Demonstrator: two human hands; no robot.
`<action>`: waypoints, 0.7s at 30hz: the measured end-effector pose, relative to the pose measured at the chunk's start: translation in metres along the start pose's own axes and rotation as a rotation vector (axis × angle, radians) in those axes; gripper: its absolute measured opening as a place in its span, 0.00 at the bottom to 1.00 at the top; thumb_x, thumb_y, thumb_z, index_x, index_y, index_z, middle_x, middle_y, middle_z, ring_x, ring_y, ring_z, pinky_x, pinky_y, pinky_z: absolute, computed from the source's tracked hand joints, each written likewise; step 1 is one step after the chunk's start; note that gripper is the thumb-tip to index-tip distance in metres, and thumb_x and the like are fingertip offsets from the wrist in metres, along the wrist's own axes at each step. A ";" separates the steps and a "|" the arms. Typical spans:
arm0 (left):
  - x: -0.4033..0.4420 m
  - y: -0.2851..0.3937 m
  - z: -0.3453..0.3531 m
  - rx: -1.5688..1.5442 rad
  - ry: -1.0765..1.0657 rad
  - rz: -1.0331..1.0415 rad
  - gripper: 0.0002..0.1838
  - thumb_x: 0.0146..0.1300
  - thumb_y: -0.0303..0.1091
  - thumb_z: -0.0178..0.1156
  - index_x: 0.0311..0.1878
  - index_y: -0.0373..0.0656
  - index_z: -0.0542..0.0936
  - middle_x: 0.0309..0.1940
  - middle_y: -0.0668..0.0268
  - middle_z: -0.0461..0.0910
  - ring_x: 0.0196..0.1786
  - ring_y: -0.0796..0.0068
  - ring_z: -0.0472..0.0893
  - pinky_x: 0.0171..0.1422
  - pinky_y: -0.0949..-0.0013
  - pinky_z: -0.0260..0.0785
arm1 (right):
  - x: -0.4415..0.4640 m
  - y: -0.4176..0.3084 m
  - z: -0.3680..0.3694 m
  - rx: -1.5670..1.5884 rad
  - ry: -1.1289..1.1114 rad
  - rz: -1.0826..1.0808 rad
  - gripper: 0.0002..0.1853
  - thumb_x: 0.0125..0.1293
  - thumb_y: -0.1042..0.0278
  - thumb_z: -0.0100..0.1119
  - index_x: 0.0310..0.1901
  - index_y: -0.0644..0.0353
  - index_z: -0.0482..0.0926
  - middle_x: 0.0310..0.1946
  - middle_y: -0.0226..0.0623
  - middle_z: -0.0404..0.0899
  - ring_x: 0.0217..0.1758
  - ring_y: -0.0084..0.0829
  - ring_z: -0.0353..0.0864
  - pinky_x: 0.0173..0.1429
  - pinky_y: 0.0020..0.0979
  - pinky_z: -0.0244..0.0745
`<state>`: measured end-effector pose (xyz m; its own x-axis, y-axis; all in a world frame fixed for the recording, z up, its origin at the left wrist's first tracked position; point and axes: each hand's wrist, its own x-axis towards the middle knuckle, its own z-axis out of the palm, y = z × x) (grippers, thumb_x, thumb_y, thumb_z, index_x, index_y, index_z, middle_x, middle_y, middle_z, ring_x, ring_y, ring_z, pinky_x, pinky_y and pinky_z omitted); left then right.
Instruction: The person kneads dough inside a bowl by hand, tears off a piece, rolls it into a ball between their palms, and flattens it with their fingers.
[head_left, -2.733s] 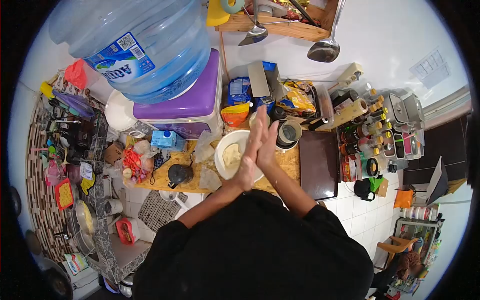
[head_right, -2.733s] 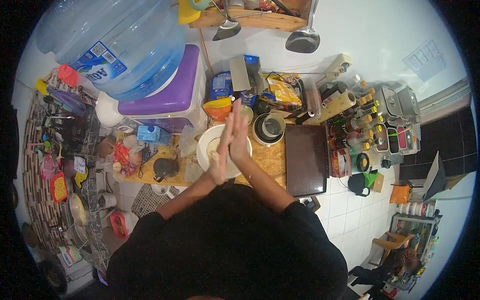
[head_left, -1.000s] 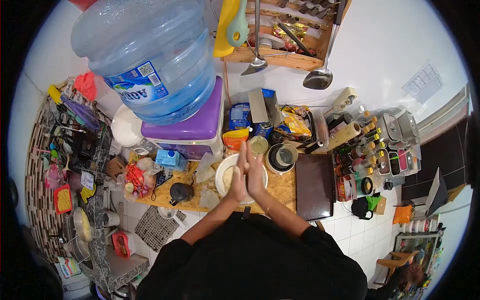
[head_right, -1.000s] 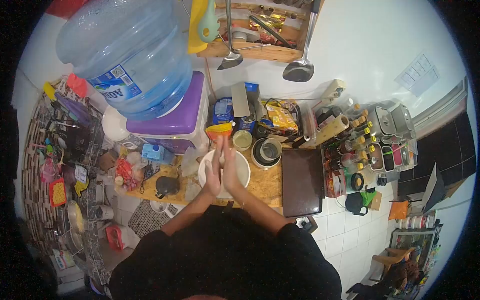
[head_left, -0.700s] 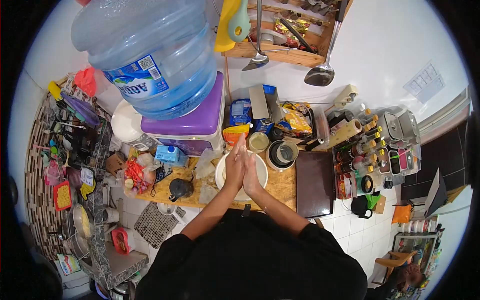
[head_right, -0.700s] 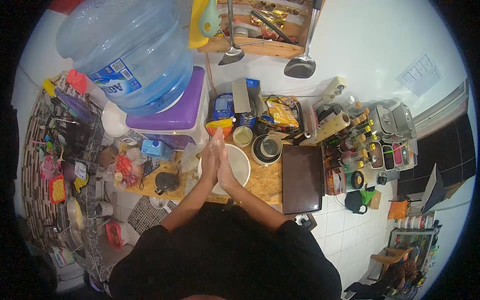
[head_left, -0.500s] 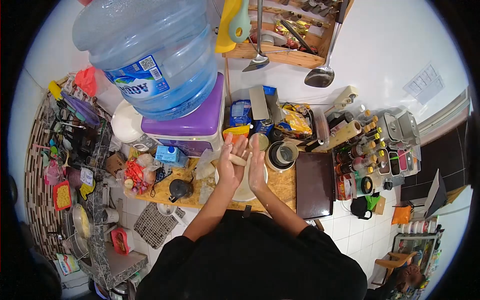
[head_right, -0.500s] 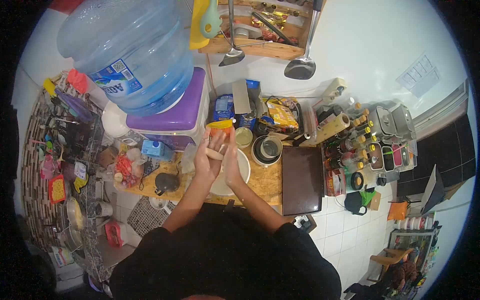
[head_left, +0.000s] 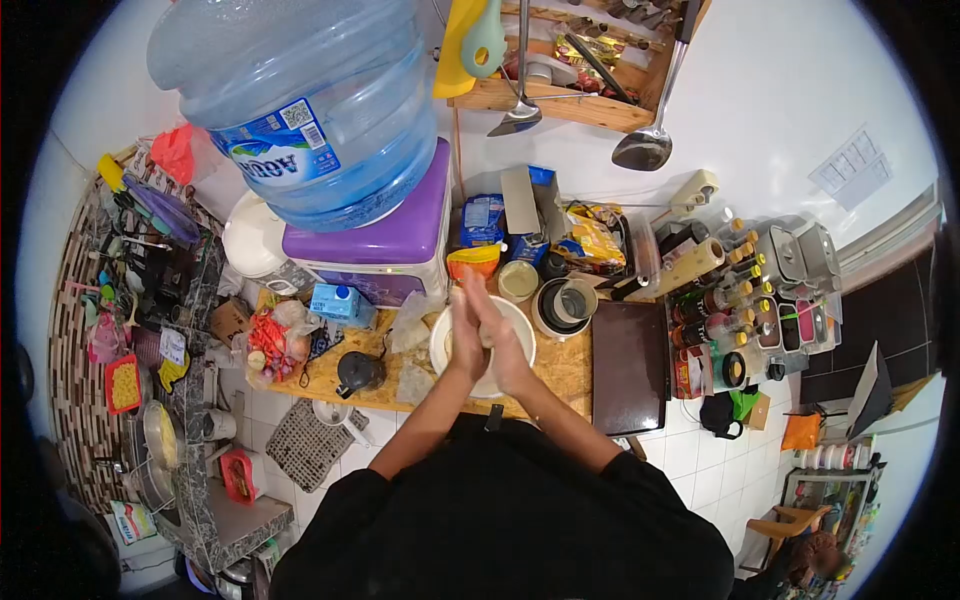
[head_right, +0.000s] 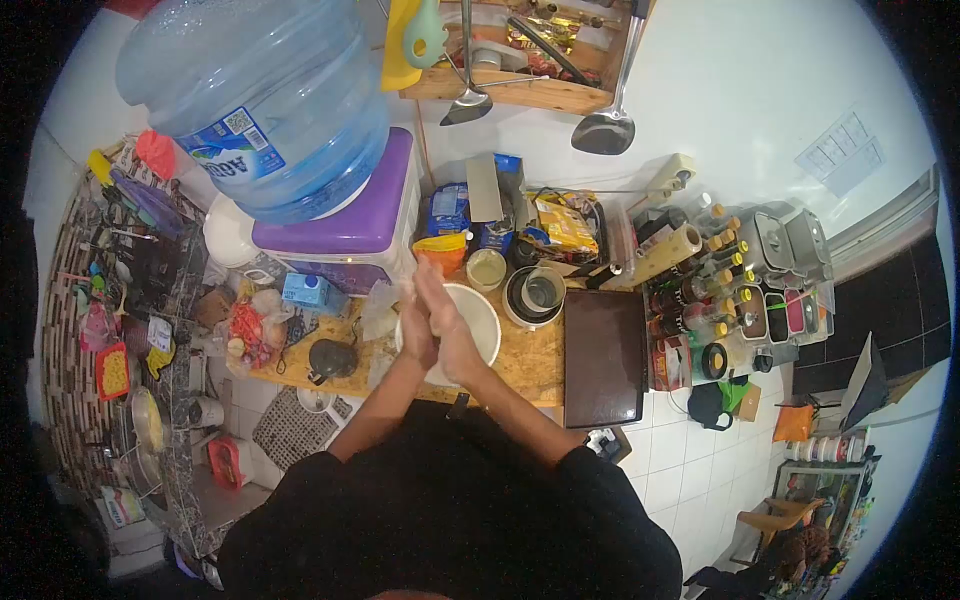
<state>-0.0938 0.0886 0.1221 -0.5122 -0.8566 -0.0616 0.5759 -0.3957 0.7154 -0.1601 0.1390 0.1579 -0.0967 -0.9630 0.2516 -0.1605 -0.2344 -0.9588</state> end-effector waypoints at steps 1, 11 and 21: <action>-0.002 0.009 0.003 0.001 0.000 -0.002 0.40 0.74 0.59 0.36 0.79 0.46 0.39 0.79 0.63 0.40 0.80 0.65 0.42 0.81 0.62 0.32 | -0.004 0.000 0.000 0.001 0.002 0.001 0.46 0.71 0.28 0.17 0.76 0.62 0.46 0.78 0.43 0.44 0.81 0.44 0.38 0.80 0.44 0.27; 0.002 0.018 0.010 -0.039 -0.045 0.110 0.40 0.72 0.66 0.24 0.79 0.50 0.42 0.79 0.65 0.44 0.80 0.66 0.43 0.81 0.62 0.30 | -0.003 -0.025 0.009 -0.146 0.029 -0.182 0.44 0.73 0.32 0.19 0.76 0.62 0.46 0.78 0.50 0.37 0.81 0.49 0.35 0.80 0.44 0.31; -0.007 0.015 0.009 -0.034 -0.102 0.032 0.43 0.70 0.69 0.25 0.79 0.49 0.42 0.79 0.62 0.40 0.80 0.67 0.41 0.81 0.63 0.29 | -0.004 -0.022 0.004 -0.274 0.003 -0.134 0.45 0.71 0.30 0.16 0.76 0.61 0.44 0.78 0.50 0.36 0.81 0.51 0.31 0.79 0.47 0.28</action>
<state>-0.0869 0.0918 0.1394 -0.5544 -0.8316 0.0336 0.6136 -0.3811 0.6915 -0.1517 0.1478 0.1777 -0.0601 -0.9254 0.3742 -0.4307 -0.3141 -0.8461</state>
